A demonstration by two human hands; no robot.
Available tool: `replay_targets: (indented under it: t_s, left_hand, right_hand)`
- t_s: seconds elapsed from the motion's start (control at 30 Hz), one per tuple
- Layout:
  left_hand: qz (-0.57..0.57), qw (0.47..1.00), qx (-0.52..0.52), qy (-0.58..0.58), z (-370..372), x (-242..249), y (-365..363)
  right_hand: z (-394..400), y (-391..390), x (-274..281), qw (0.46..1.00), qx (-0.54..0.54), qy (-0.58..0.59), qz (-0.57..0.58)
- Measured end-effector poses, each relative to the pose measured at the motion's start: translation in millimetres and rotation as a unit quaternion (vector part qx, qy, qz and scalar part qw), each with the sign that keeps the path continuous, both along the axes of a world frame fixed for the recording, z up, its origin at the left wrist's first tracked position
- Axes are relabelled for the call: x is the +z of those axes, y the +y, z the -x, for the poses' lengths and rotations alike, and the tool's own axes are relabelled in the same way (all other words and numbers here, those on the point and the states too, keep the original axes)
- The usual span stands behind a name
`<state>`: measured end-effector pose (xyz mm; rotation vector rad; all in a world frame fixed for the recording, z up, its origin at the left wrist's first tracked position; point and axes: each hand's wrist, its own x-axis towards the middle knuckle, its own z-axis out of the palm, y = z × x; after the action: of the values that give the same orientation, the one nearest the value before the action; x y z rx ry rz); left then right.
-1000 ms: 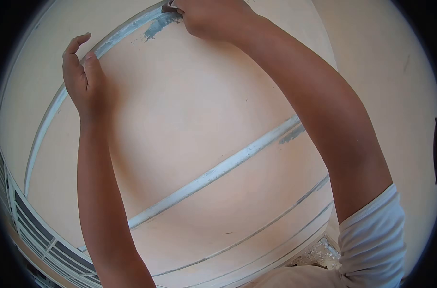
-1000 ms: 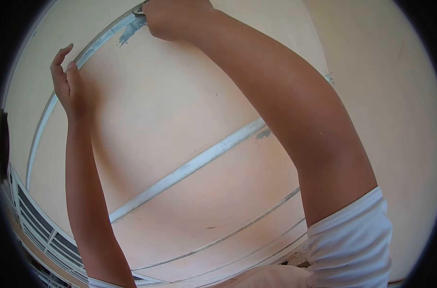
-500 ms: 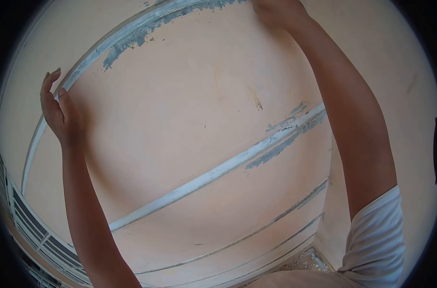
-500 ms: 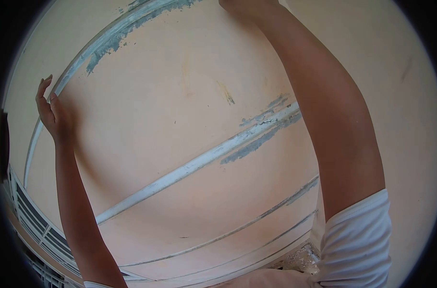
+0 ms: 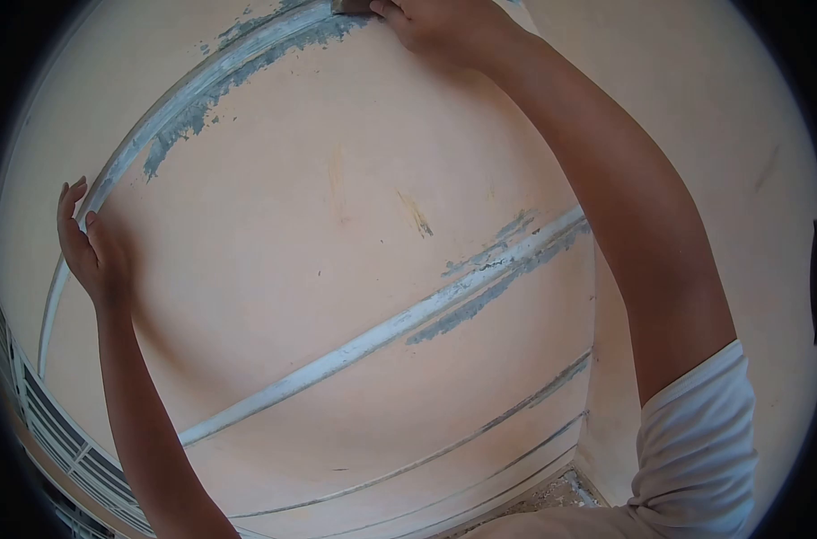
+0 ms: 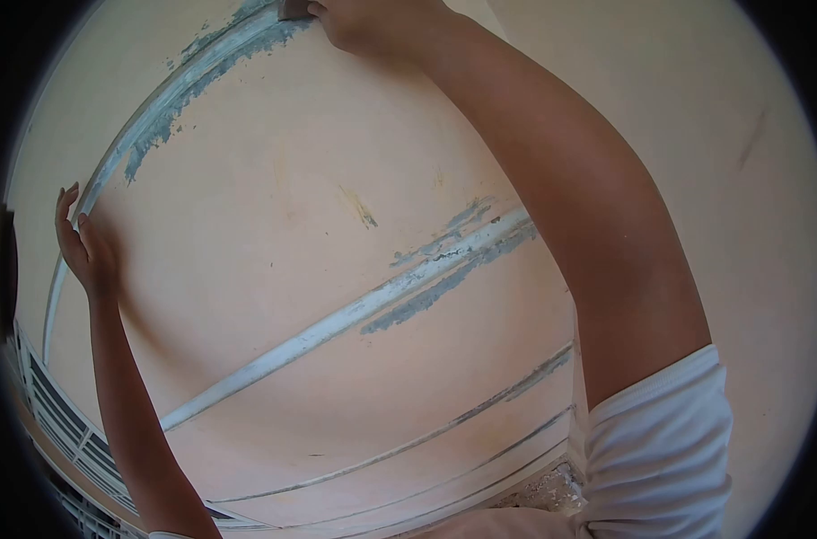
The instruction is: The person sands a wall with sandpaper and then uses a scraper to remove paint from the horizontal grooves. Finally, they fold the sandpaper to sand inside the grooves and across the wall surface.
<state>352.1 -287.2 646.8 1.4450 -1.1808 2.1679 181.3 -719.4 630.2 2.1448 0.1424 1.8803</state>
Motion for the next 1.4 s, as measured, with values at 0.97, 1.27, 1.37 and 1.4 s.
replay_targets:
  t_s: [0.97,1.27,1.37,1.4]
  left_hand:
    - [0.018,0.998,-0.03,-0.045,-12.9,4.6,5.1]
    - [0.019,0.997,-0.058,-0.041,-12.7,3.2,4.3]
    - [0.016,0.998,-0.036,-0.052,-13.2,3.4,5.2]
    - [0.018,0.998,-0.036,-0.053,-12.7,2.6,4.9]
  right_hand:
    - [26.2,-25.8,-13.4,0.948,-0.087,-0.055,-0.3]
    - [12.0,17.5,-8.9,0.932,-0.01,-0.065,-0.357]
    - [-9.5,10.4,-19.4,0.966,-0.051,-0.137,-0.211]
    - [-6.1,7.7,-17.2,0.967,-0.05,-0.137,-0.21]
